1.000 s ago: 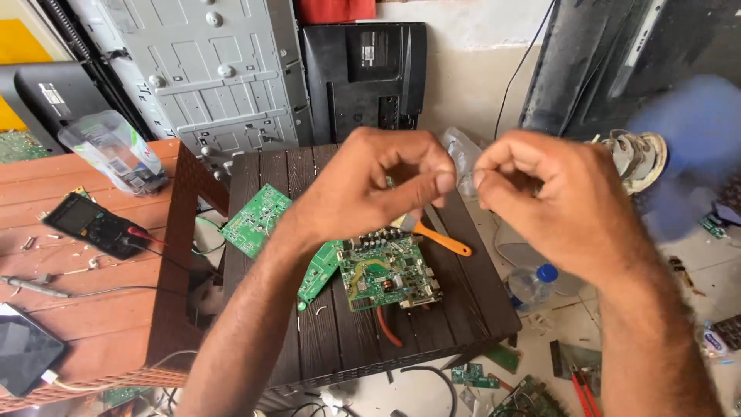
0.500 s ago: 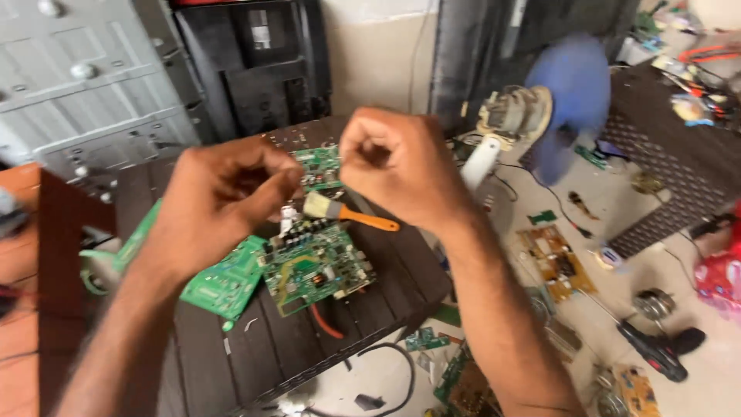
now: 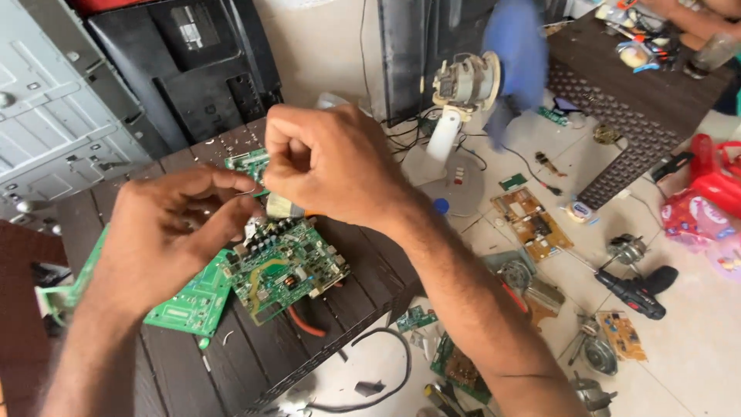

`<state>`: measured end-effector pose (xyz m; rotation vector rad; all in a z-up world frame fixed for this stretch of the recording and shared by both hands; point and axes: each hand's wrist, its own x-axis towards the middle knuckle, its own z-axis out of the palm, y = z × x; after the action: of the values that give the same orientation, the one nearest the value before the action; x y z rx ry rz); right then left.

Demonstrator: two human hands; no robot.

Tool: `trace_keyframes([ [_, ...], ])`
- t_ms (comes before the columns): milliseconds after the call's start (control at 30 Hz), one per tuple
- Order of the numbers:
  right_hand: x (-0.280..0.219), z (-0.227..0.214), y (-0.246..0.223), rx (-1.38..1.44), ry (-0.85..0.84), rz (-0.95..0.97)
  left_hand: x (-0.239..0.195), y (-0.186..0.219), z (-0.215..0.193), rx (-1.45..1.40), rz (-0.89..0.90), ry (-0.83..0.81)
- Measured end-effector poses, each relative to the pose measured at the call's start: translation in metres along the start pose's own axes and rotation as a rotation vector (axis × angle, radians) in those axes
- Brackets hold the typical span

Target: The person works on a green circuit board, using a small brush to clean components and a soldering iron to work on specific areas. They handle the board with both hands, turning it over to access different sides and components.

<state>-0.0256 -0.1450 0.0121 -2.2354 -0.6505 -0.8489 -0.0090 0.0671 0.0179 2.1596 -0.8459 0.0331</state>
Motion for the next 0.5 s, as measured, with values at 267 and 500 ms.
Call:
trace_keyframes([
  [267,0.001,0.004,-0.025,-0.031,-0.104,0.069,-0.001,-0.034,0.007,-0.009,0.245,0.196],
  [500,0.001,0.006,-0.031,-0.016,-0.150,0.156,-0.004,-0.043,0.009,-0.126,0.195,0.215],
])
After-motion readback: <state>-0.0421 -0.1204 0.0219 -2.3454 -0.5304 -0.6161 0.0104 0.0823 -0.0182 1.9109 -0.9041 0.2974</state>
